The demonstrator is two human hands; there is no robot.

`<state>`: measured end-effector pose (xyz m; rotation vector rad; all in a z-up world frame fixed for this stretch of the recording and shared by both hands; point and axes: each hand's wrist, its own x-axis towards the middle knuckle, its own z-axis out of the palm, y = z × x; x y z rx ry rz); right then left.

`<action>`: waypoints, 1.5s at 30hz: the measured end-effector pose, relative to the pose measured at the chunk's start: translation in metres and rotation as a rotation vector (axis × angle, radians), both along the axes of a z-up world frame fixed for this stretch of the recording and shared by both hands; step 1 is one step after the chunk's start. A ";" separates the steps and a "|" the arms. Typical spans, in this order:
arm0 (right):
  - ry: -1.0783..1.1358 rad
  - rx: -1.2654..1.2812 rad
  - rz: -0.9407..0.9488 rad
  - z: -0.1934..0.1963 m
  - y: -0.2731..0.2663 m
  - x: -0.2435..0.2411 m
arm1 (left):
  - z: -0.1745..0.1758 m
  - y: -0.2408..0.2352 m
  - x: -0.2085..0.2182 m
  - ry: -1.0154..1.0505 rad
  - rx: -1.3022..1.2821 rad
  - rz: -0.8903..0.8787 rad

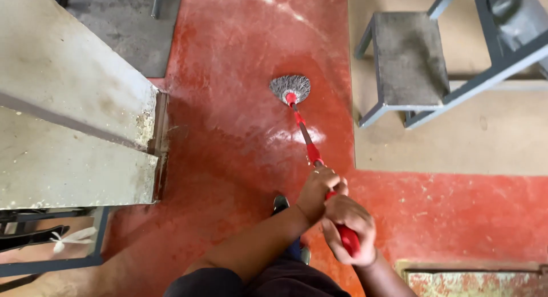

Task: The person mops a red floor using a red and silver mop with a grey head. They move the mop back and forth across the floor, cleaning around a metal step stool and a black bench.

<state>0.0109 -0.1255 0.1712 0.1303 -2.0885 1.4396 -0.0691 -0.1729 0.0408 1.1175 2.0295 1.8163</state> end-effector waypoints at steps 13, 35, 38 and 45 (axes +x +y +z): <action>0.299 0.006 -0.152 0.012 -0.054 -0.017 | -0.010 -0.039 -0.009 0.360 0.008 -0.350; -0.109 0.055 -0.125 0.101 -0.077 0.039 | 0.097 -0.086 0.027 0.155 -0.050 -0.256; 0.118 -0.071 -0.008 0.110 -0.079 0.029 | 0.099 -0.089 0.057 0.208 -0.114 -0.236; 0.064 -0.076 0.019 0.081 -0.056 0.037 | 0.097 -0.071 0.051 0.176 0.360 -0.033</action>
